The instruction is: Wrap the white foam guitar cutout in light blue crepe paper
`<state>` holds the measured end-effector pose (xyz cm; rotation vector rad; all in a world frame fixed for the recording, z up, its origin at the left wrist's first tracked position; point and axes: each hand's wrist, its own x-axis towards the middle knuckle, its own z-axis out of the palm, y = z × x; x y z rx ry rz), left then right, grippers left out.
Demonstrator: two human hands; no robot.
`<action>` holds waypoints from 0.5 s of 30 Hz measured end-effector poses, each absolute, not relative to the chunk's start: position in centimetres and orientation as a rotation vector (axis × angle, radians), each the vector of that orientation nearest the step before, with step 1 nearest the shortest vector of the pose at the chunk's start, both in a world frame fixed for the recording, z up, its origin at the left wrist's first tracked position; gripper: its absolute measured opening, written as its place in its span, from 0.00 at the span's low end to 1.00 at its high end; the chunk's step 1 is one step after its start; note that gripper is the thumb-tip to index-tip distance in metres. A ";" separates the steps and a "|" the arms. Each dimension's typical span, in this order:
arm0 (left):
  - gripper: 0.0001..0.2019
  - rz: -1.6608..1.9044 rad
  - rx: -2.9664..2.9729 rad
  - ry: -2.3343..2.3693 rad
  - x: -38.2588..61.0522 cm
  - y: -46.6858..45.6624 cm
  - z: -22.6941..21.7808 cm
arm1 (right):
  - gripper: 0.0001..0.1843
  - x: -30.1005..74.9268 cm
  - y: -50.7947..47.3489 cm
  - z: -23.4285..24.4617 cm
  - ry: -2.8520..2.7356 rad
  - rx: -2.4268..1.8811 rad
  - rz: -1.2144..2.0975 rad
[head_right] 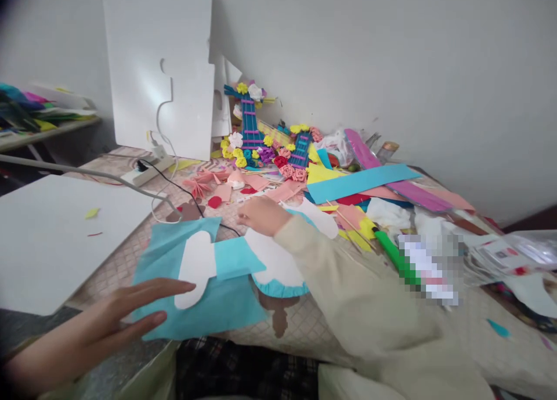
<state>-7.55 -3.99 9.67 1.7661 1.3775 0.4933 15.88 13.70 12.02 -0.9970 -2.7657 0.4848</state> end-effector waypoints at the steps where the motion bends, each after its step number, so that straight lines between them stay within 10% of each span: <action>1: 0.20 0.488 1.822 1.364 -7.4 -3.0 10.0 | 0.10 17.6 12.2 12.3 -2.718 -1.043 0.441; 9: 0.14 0.686 1.822 1.188 -5.7 6.2 8.2 | 0.19 27.9 -1.7 5.4 -1.776 -1.677 1.446; 15: 0.07 0.637 1.722 1.156 -3.1 10.3 6.7 | 0.13 25.4 -2.5 1.8 -0.911 -1.384 1.312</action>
